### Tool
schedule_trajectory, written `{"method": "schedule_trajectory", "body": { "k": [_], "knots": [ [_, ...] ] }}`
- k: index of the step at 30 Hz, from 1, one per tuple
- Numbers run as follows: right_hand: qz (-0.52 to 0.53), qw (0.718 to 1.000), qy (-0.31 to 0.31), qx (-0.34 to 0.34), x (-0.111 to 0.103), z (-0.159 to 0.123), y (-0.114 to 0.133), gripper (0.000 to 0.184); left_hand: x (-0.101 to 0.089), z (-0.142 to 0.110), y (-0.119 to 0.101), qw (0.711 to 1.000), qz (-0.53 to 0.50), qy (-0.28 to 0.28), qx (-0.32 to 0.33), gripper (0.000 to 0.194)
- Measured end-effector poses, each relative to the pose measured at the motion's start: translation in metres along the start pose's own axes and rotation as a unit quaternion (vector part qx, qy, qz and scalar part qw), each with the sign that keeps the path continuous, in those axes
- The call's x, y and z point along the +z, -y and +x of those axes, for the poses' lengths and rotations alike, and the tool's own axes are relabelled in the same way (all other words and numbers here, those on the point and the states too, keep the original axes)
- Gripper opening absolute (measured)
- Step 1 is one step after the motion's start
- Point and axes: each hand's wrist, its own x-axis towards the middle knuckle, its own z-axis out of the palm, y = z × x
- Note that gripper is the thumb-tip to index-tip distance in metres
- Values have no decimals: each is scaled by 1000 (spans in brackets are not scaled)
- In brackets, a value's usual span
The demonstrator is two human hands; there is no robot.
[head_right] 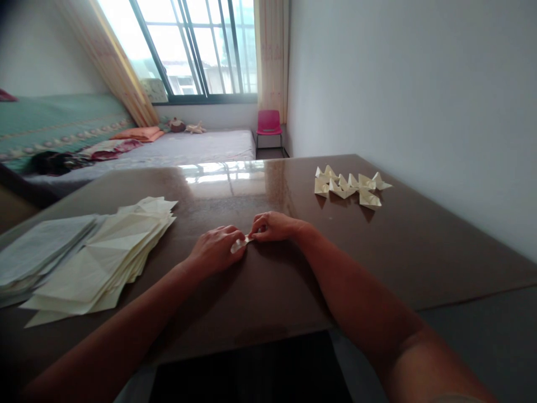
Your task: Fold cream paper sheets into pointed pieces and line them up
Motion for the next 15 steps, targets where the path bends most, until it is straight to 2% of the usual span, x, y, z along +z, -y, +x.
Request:
{"method": "schedule_trajectory", "body": {
  "k": [8, 15],
  "knots": [
    [2, 1000, -26, 2, 4, 4, 0, 18, -6, -5, -16, 1000, 27, 8, 2, 25],
    [-4, 999, -38, 7, 7, 4, -3, 16, -7, -4, -15, 999, 40, 32, 8, 21]
  ]
}}
